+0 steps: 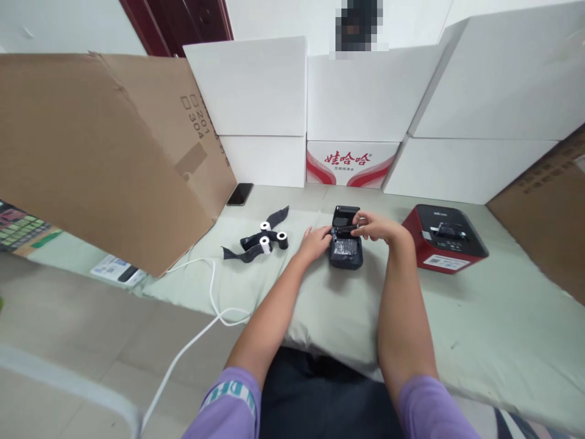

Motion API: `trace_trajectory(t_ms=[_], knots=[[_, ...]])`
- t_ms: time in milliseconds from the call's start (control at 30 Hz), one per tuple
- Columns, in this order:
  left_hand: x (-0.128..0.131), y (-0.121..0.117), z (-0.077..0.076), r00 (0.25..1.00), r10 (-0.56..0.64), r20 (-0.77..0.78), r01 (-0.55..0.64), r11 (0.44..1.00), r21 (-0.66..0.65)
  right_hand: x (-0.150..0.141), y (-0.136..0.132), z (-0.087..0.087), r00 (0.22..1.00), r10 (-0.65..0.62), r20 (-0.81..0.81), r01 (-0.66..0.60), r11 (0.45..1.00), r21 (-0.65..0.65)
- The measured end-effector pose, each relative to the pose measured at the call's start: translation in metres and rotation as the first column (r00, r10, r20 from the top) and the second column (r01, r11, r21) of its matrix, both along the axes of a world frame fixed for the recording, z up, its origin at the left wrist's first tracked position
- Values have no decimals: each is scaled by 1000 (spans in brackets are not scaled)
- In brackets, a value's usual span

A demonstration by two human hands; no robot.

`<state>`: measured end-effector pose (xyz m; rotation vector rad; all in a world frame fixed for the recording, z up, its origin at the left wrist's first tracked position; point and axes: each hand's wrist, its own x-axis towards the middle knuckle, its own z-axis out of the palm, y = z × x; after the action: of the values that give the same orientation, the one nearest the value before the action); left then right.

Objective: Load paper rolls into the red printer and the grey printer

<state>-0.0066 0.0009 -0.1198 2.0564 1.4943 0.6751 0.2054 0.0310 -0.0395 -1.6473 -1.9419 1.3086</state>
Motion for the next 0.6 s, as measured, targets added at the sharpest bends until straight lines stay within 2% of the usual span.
trace_trajectory(t_ms=[167,233,367,467,600], knots=[[-1,0,1,1000,-11,12,11,1000,-3,1,-3,-4,993,5,-120,-2,1000,26],[-1,0,1,1000,-6,15,6,1000,-5,1,-4,-6,993,-4,-114,6,1000,17],[0,1,0,1000,-3,20,3,1000,-1,-2,-3,-10,999,-38,-17,40,992,118],[-1,1,-2,1000,0,21,0,1000,4,-7,0,-11,992,-37,124,7,973,231],[-1,1,-2,1000,-10,11,10,1000,7,-19,1,-14,954,-46,296,-39,961,275]])
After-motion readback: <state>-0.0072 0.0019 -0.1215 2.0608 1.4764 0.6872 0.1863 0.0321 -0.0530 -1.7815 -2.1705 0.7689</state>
